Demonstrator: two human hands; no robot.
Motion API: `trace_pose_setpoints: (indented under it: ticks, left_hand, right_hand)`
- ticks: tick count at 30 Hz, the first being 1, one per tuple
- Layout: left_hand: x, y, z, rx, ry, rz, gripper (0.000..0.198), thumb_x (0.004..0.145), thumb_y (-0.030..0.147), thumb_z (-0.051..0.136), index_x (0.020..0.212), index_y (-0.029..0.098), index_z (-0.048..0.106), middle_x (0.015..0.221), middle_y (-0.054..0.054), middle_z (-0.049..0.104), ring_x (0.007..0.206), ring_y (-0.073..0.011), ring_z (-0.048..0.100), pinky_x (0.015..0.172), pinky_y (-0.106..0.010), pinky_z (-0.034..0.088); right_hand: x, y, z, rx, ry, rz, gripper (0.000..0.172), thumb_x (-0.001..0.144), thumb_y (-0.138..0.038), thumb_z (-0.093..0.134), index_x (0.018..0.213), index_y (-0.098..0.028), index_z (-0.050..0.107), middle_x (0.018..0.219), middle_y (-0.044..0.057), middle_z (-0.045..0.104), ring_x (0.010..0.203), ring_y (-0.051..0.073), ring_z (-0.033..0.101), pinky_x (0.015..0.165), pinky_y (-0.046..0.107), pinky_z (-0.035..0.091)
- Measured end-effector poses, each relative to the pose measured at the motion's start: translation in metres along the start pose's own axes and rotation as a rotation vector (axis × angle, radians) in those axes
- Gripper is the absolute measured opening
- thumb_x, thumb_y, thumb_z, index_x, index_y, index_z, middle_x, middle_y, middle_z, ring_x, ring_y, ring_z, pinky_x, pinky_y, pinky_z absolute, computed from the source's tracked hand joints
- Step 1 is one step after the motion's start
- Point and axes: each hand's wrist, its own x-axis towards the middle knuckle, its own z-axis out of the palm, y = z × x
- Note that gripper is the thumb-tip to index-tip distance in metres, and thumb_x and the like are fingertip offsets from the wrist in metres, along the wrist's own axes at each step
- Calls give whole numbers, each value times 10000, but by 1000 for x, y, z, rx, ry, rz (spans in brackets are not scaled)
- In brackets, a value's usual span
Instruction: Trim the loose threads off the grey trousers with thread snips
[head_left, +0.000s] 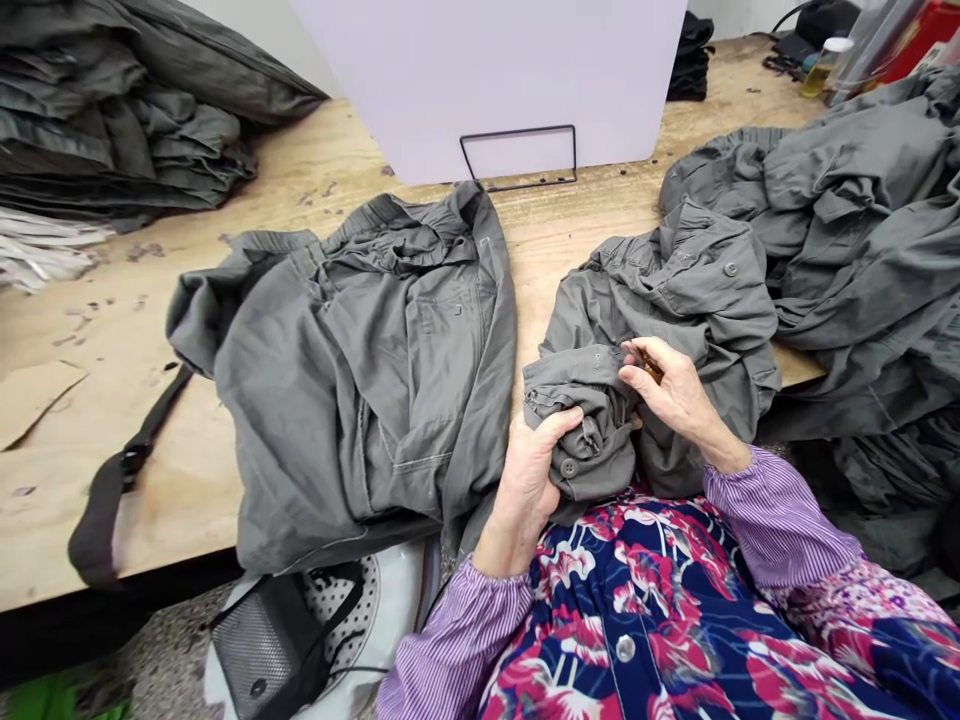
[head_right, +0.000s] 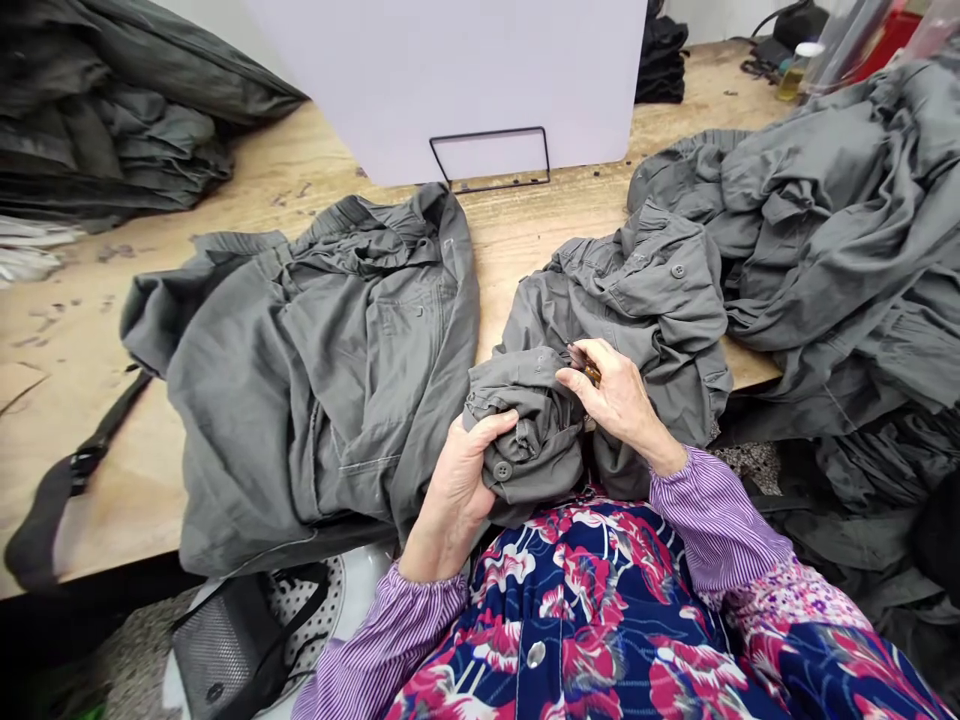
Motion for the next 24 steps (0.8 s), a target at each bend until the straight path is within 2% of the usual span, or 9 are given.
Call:
trace_pose_setpoints:
  ticks: [6, 8, 10, 12, 15, 17, 19, 21, 24]
  left_hand:
    - [0, 4, -14, 328, -72, 101, 217, 540, 157, 731, 743, 129, 661, 722, -2, 666, 630, -124, 582, 638, -240, 473]
    - [1, 8, -21, 475, -19, 198, 197, 553, 156, 716, 734, 138, 638, 693, 10, 635, 616, -117, 553, 600, -224, 445]
    - [1, 13, -27, 620, 91, 384, 237, 573, 147, 701, 792, 163, 609, 707, 21, 608, 644, -119, 545, 613, -218, 429]
    - [-2, 19, -28, 759, 187, 623, 272, 622, 161, 681, 878, 187, 592, 801, 6, 605, 759, -142, 563, 718, -244, 435]
    - [-5, 28, -19, 1038, 257, 966, 248, 700, 249, 665, 939, 200, 619, 940, -43, 597, 932, -200, 535, 871, -335, 390]
    - [-2, 31, -10, 1270, 202, 1087, 225, 719, 298, 667, 924, 206, 651, 922, -56, 605, 917, -223, 518, 850, -366, 374]
    - [7, 30, -4, 1408, 51, 1097, 142, 758, 275, 629, 880, 212, 667, 856, -53, 620, 845, -213, 522, 778, -348, 377]
    - [19, 26, -2, 1413, -72, 1074, 103, 798, 195, 554, 795, 202, 657, 785, -48, 624, 775, -192, 530, 718, -316, 379]
    - [30, 18, -5, 1304, -73, 1056, 160, 797, 128, 496, 681, 190, 587, 689, -34, 594, 701, -173, 532, 672, -282, 373]
  right_hand:
    - [11, -9, 5, 447, -179, 197, 269, 678, -376, 679, 671, -148, 535, 606, -42, 462, 557, 69, 411, 526, 202, 332]
    - [9, -13, 5, 508, -167, 235, 287, 669, -371, 685, 633, -150, 507, 575, -55, 419, 527, 54, 366, 494, 190, 288]
    - [6, -14, 6, 553, -141, 267, 275, 677, -372, 682, 650, -153, 517, 572, -55, 420, 520, 52, 359, 484, 185, 280]
    - [4, -12, 9, 610, -125, 302, 252, 690, -383, 673, 698, -159, 556, 598, -42, 475, 534, 62, 397, 500, 186, 319]
    - [2, -11, 13, 717, -138, 347, 241, 692, -389, 675, 763, -170, 606, 673, -20, 558, 583, 78, 471, 557, 198, 387]
    - [1, -13, 15, 768, -154, 366, 235, 682, -378, 686, 767, -171, 615, 694, -17, 574, 596, 81, 489, 577, 202, 403]
    - [0, -16, 17, 796, -156, 374, 224, 674, -362, 695, 749, -168, 611, 683, -22, 571, 589, 77, 485, 575, 200, 403]
    - [-1, -19, 18, 826, -157, 392, 220, 667, -348, 702, 721, -164, 595, 651, -33, 546, 567, 67, 462, 553, 192, 387]
    - [-1, -20, 19, 904, -118, 477, 235, 640, -324, 726, 712, -157, 577, 637, -47, 519, 552, 52, 448, 536, 176, 376]
